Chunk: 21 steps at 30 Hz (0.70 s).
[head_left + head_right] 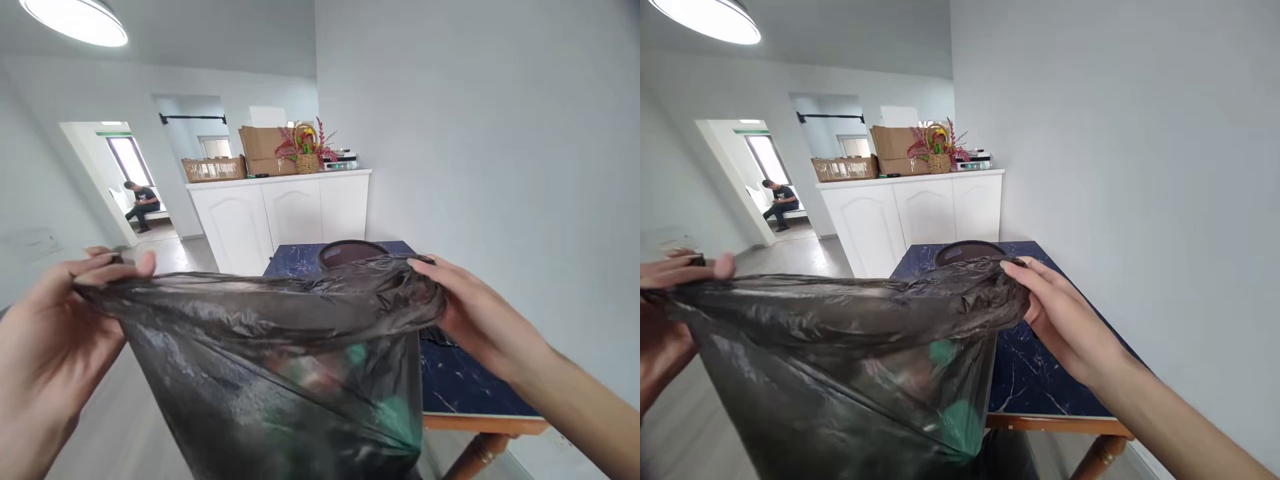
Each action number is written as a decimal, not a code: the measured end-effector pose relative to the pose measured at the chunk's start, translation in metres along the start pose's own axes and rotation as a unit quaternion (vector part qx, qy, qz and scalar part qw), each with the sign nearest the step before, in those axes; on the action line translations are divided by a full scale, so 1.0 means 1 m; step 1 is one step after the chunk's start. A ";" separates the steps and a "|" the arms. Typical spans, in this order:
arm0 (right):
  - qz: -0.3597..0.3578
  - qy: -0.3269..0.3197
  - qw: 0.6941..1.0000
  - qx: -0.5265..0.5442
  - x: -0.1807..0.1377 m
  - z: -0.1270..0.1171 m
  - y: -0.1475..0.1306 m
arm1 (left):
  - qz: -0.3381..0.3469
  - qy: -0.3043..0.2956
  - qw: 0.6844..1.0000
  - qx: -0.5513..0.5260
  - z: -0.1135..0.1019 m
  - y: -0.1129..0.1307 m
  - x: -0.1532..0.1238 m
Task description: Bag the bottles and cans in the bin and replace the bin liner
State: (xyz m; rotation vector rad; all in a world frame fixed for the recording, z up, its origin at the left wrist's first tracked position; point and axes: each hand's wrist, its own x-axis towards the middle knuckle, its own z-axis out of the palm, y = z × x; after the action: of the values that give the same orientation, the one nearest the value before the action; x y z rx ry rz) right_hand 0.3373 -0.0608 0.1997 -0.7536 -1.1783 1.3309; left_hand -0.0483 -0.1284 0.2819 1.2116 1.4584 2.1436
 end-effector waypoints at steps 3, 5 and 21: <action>0.023 0.024 0.996 -0.082 -0.011 -0.023 0.013 | -0.104 -0.065 0.989 -0.078 0.000 -0.011 -0.009; 0.026 0.030 0.987 -0.157 -0.014 -0.038 0.016 | -0.101 -0.078 0.988 -0.085 0.005 -0.017 -0.012; 0.029 0.026 0.999 -0.005 -0.020 -0.063 0.067 | 0.223 -0.284 0.906 0.221 0.011 -0.097 -0.036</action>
State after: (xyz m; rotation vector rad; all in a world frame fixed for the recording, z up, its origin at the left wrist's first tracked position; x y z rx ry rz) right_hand 0.3776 -0.0573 0.1143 -0.8287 -1.1302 1.3462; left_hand -0.0393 -0.1006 0.1826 2.2890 1.5220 1.4728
